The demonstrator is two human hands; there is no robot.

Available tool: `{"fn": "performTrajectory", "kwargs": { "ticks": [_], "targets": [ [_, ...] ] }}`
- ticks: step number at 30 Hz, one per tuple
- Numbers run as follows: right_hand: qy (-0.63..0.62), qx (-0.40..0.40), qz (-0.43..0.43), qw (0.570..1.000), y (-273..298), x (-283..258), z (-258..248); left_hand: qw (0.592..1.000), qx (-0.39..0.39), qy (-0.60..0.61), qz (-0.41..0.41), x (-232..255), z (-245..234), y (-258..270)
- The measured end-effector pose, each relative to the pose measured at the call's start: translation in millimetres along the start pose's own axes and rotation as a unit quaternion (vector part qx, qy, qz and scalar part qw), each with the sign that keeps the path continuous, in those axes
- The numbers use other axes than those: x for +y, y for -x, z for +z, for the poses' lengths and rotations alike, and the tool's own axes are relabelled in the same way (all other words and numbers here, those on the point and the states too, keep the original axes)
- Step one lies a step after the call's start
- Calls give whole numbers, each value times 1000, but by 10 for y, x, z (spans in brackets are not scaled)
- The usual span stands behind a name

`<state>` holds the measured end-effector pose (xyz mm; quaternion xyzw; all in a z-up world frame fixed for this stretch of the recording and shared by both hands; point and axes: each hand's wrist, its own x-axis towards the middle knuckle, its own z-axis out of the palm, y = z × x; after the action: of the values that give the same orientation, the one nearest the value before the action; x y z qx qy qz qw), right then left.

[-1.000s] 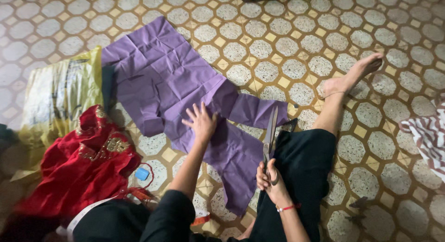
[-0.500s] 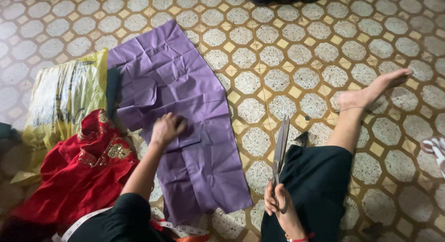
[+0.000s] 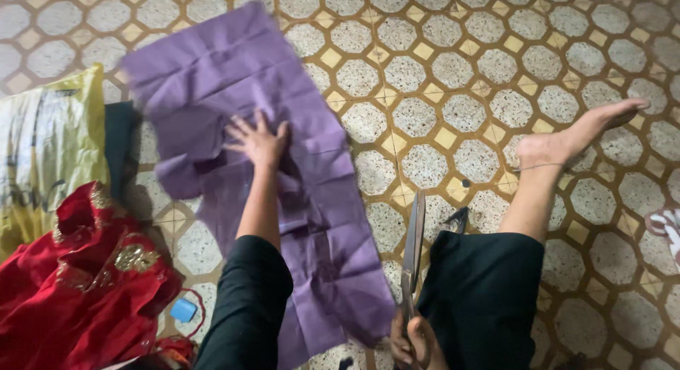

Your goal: The person uses scissors to cut pieces out of a purple fabric laid on the floor. The person marks the fabric with a piece of chalk, then cuts along the lines to separate a shaped piece.

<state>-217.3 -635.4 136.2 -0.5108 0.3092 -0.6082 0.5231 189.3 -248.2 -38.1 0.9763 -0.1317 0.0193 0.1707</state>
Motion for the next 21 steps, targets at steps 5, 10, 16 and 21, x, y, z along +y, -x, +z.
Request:
{"fn": "performTrajectory", "kwargs": {
  "ticks": [5, 10, 16, 21],
  "targets": [
    [39, 5, -17, 999, 111, 52, -5, 963, -122, -15, 241, 1023, 160, 300],
    [14, 42, 33, 998, 140, -170, 115, 877, -141, 256, 380, 1822, -11, 905],
    [-40, -204, 245, 947, 2268, -178, -592, 940, 21, 253, 227, 826, -680, 2370],
    [-91, -333, 509, 789, 4263, -499, -1001, 993, -34, -51, 98, -712, -1108, 2959]
  ]
}}
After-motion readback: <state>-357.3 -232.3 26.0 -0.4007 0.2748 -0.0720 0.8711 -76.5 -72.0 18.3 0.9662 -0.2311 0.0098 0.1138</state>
